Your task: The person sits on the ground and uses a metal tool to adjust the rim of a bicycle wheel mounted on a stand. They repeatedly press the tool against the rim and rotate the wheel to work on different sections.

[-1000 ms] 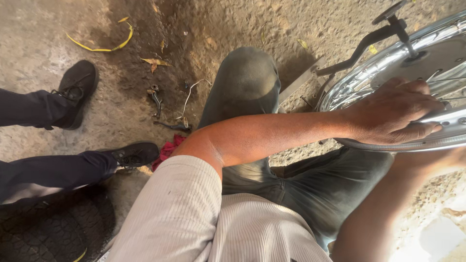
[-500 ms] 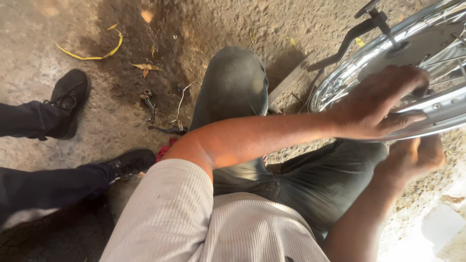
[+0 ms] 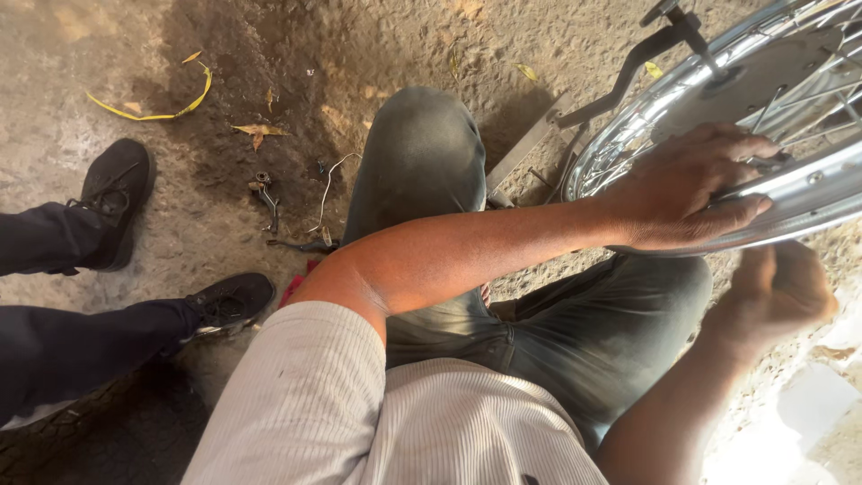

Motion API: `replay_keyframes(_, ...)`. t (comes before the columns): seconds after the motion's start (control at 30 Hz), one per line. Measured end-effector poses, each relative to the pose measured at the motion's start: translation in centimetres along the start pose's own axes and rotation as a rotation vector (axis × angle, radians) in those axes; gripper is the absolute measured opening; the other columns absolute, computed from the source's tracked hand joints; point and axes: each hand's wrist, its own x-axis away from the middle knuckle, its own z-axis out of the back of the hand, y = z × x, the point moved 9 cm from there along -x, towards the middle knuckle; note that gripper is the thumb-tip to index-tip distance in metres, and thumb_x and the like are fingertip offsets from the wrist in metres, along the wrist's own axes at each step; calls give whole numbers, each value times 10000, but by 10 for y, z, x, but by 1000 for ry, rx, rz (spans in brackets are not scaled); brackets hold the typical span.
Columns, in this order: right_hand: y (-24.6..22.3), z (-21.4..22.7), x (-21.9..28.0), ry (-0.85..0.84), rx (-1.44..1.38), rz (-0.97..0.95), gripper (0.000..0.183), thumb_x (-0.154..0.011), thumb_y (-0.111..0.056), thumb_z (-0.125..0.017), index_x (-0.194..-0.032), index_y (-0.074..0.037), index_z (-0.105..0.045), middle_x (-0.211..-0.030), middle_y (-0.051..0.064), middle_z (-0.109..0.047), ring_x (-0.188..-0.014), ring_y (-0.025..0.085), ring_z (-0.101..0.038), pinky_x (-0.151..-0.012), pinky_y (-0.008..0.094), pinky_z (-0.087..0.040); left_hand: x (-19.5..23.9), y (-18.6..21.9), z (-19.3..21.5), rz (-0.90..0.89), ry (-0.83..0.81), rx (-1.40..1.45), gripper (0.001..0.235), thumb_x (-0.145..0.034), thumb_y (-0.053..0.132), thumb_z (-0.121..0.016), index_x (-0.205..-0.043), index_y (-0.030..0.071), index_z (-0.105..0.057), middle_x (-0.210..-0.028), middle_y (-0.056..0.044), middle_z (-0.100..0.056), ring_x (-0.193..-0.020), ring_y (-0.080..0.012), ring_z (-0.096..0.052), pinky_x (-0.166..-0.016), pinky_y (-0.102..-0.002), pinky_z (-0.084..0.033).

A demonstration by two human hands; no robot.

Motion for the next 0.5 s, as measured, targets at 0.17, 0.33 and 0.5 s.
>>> replay_keyframes(0.17,-13,5,-4,-99,103,184,131,-1067,15,-676,-1058,131,-736,-922,149,-733,-737,139,-575,-685,262,-434,1,-6,-12,-52,-100,65,482,-1088,471,-432,-1198,119,-743,-1535,-160,-533,-1493,-318,-447,-1289,-493,-338)
replay_keyframes(0.33,4,-19,11,-33,-443,-203,36,-996,-11,-633,-1005,-10,-668,-795,29,-626,-567,63,-444,-489,198,-326,2,-14,-16,-36,-121,157,597,-1072,547,-368,-1298,104,-697,-1512,-145,-543,-1468,-301,-479,-1276,-482,-396)
replay_keyframes(0.5,15,-50,39,51,-937,-456,113,-1062,-51,-560,-1107,-31,-662,-678,7,-511,-561,104,-483,-487,235,-379,1,-13,-14,-55,-39,250,755,-1082,674,-370,-1410,42,-621,-1484,-152,-523,-1440,-340,-449,-1229,-548,-361)
